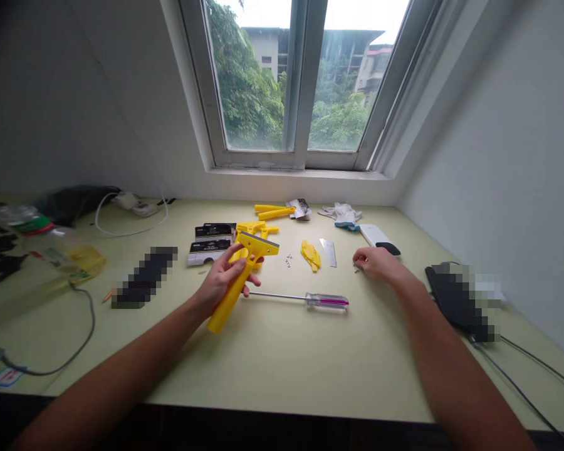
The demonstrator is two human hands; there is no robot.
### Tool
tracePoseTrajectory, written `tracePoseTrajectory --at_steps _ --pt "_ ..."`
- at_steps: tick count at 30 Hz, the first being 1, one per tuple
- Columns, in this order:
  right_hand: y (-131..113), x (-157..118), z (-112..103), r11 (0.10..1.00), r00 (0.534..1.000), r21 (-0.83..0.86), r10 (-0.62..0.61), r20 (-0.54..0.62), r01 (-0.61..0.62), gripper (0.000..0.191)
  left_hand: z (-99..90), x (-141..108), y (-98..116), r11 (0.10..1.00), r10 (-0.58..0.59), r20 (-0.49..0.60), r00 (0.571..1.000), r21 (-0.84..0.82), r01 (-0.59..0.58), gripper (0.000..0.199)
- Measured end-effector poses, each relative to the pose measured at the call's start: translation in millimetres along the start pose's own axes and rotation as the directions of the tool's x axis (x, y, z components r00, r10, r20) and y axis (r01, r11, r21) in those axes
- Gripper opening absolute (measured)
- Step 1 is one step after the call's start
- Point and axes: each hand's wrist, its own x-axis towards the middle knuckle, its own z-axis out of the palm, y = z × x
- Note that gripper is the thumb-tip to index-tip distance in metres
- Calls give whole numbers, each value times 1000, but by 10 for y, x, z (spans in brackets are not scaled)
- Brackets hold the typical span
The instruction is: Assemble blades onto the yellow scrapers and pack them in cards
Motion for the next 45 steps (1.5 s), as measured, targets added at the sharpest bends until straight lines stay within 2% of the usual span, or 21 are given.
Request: tracePoseTrajectory --at_steps 7,10,13,16,19,22,27,31,34,38,42,45 --pt "-44 -12 -45 1000 1000 -26 -15 -1 15 14 11 27 -33 998 15 63 998 -57 -11 63" --pt "-95 -51 -99 998 993 -9 -55 -104 55 16 63 152 -53 996 14 90 996 -92 -5 61" --pt "-180 -62 -104 986 971 72 -132 -200 149 18 180 346 -51 991 45 151 987 -131 -25 55" --pt "-307 -51 -66 926 943 250 -223 -249 285 19 337 533 -61 984 70 223 972 -176 -31 53" --pt "-500 -51 -77 810 916 443 -274 -294 385 29 475 622 -104 982 82 326 942 -188 -21 56" --pt "-740 -59 -214 771 876 436 -328 -353 464 34 530 597 -126 982 89 382 920 -187 -17 57" --pt "-1142 -100 -636 821 786 167 -432 -442 545 26 417 417 -27 975 133 261 956 -206 -80 49" --pt "-1510 -232 -820 802 718 101 -462 -520 589 22 279 271 28 976 150 145 978 -182 -123 47" --pt "-1834 -352 -741 732 680 89 -572 -458 675 17 205 181 -42 979 131 74 989 -167 -117 45" --pt "-2122 -398 -482 671 632 73 -649 -424 738 11 141 72 -195 983 88 45 995 -167 -79 45" --pt "-2135 -316 -269 612 576 55 -707 -411 789 12 118 39 -244 983 50 62 997 -178 -38 50" --pt "-2106 -277 -211 600 554 16 -728 -403 800 14 123 50 -215 984 51 73 996 -175 -37 53"
